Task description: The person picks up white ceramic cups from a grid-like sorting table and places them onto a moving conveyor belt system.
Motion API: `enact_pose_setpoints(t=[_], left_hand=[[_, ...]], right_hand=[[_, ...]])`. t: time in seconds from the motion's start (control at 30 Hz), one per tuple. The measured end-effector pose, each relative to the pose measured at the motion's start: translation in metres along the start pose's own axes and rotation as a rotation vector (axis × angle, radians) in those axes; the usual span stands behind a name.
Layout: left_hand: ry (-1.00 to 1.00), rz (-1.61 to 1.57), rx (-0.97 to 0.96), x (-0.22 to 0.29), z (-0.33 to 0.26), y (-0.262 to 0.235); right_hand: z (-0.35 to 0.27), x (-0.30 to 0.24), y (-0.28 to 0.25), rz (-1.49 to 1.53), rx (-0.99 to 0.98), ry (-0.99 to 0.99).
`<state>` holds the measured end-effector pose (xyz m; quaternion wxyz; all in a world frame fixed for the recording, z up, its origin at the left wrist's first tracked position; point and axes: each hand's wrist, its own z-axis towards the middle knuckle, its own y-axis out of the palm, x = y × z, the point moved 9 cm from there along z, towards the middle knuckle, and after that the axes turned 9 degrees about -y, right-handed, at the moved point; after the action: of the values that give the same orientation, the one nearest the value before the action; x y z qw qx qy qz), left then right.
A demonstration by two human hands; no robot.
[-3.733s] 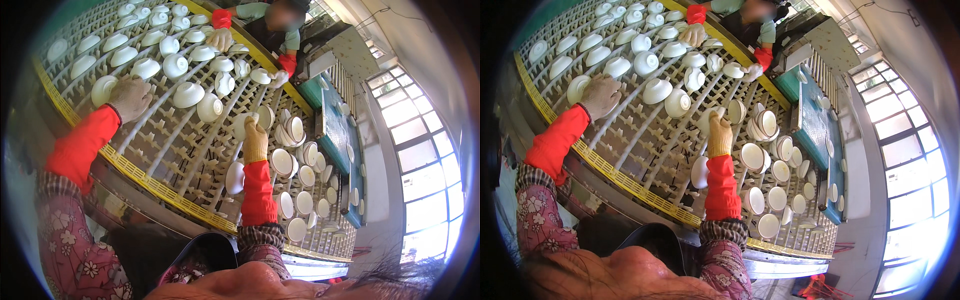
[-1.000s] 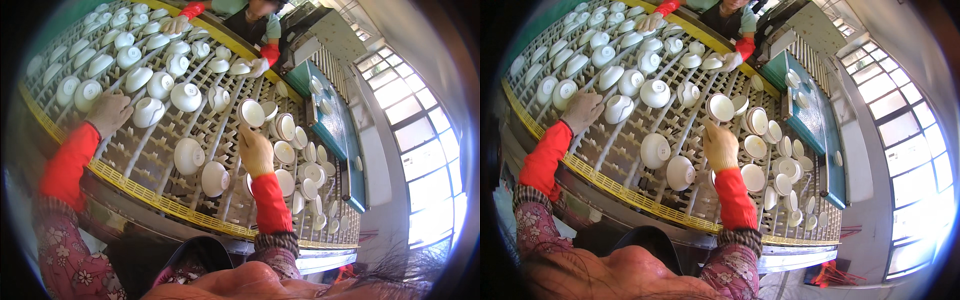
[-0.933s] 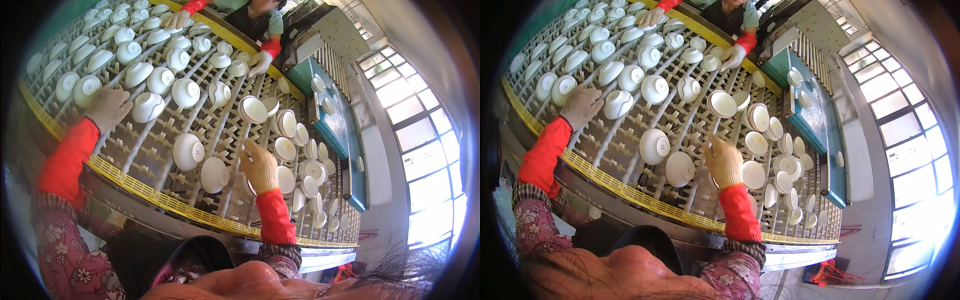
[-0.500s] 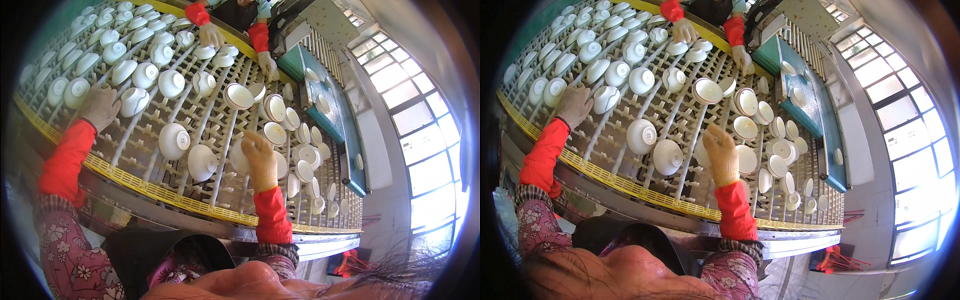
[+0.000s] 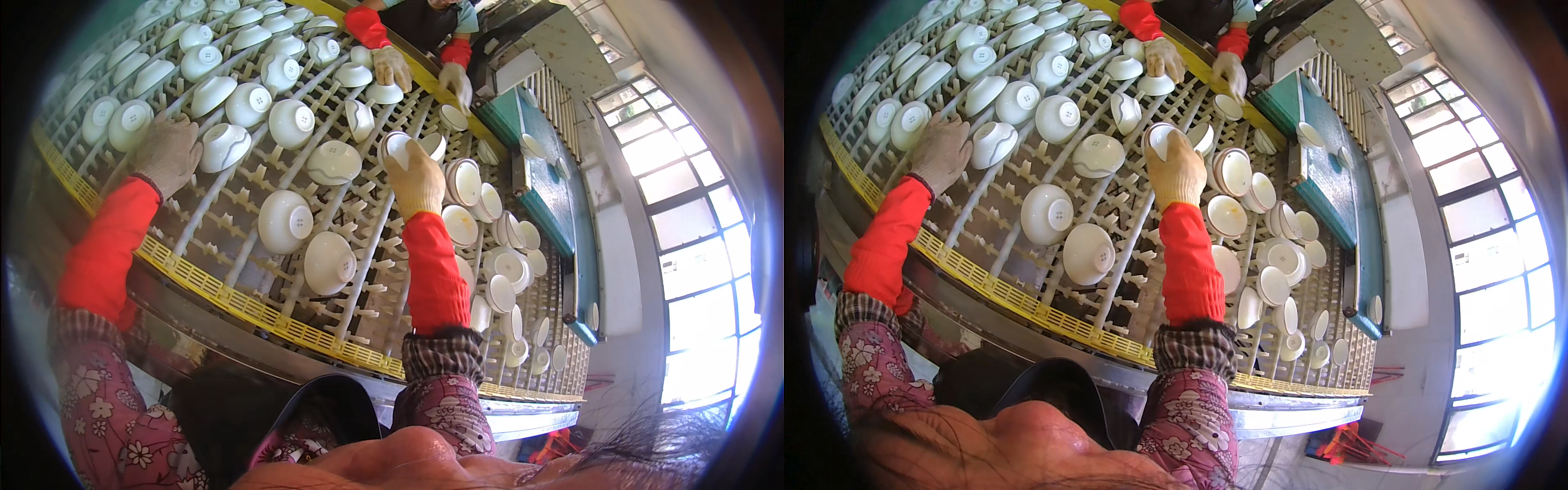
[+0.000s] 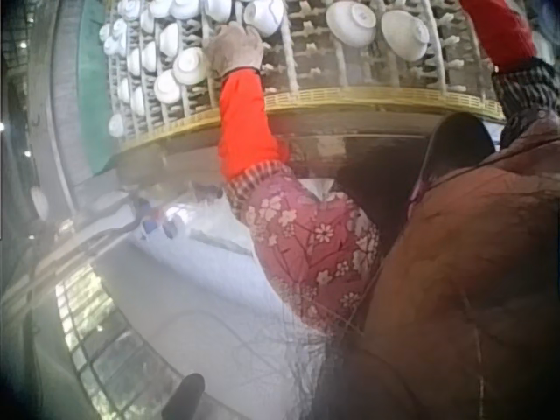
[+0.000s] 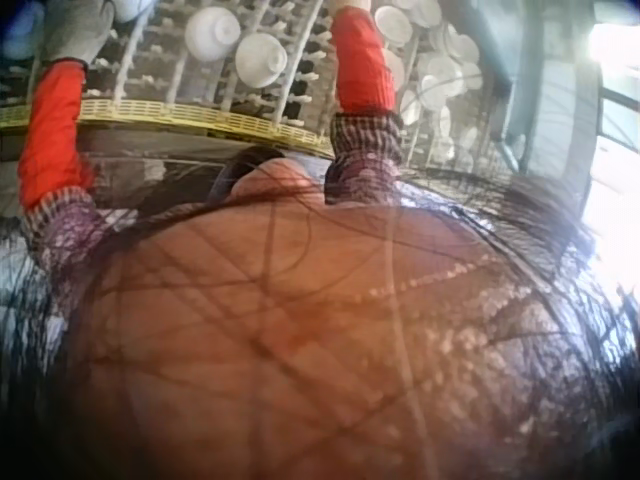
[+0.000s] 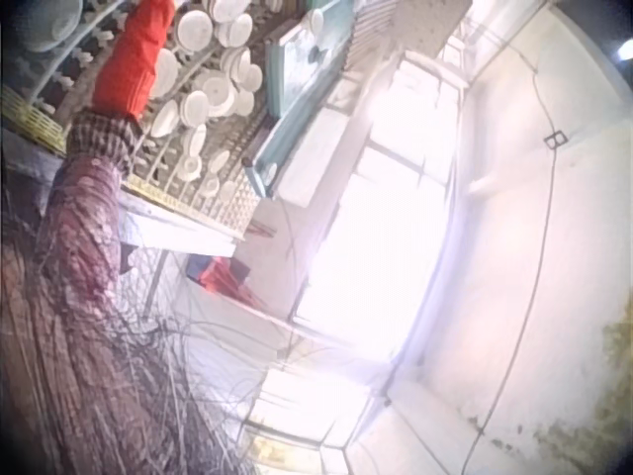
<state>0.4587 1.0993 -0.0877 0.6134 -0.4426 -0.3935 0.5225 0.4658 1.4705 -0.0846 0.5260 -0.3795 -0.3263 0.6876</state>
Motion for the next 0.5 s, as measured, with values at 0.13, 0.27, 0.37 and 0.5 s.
enact_pose_setpoints(t=[0.13,0.27,0.37,0.5], left_hand=[[0.024,-0.015,0.031,0.003,-0.002,-0.006],[-0.026,0.001,0.018,0.008,-0.001,-0.007],[-0.058,0.03,0.054,0.001,-0.004,0.003],[-0.058,0.062,0.128,0.009,-0.001,0.01]], right_hand=[[-0.001,0.017,0.04,-0.17,-0.191,-0.074],[-0.03,0.033,0.036,0.143,-0.171,0.188],[-0.06,0.012,0.022,0.783,-0.171,0.462],[-0.059,-0.029,-0.005,0.944,-0.105,-0.072]])
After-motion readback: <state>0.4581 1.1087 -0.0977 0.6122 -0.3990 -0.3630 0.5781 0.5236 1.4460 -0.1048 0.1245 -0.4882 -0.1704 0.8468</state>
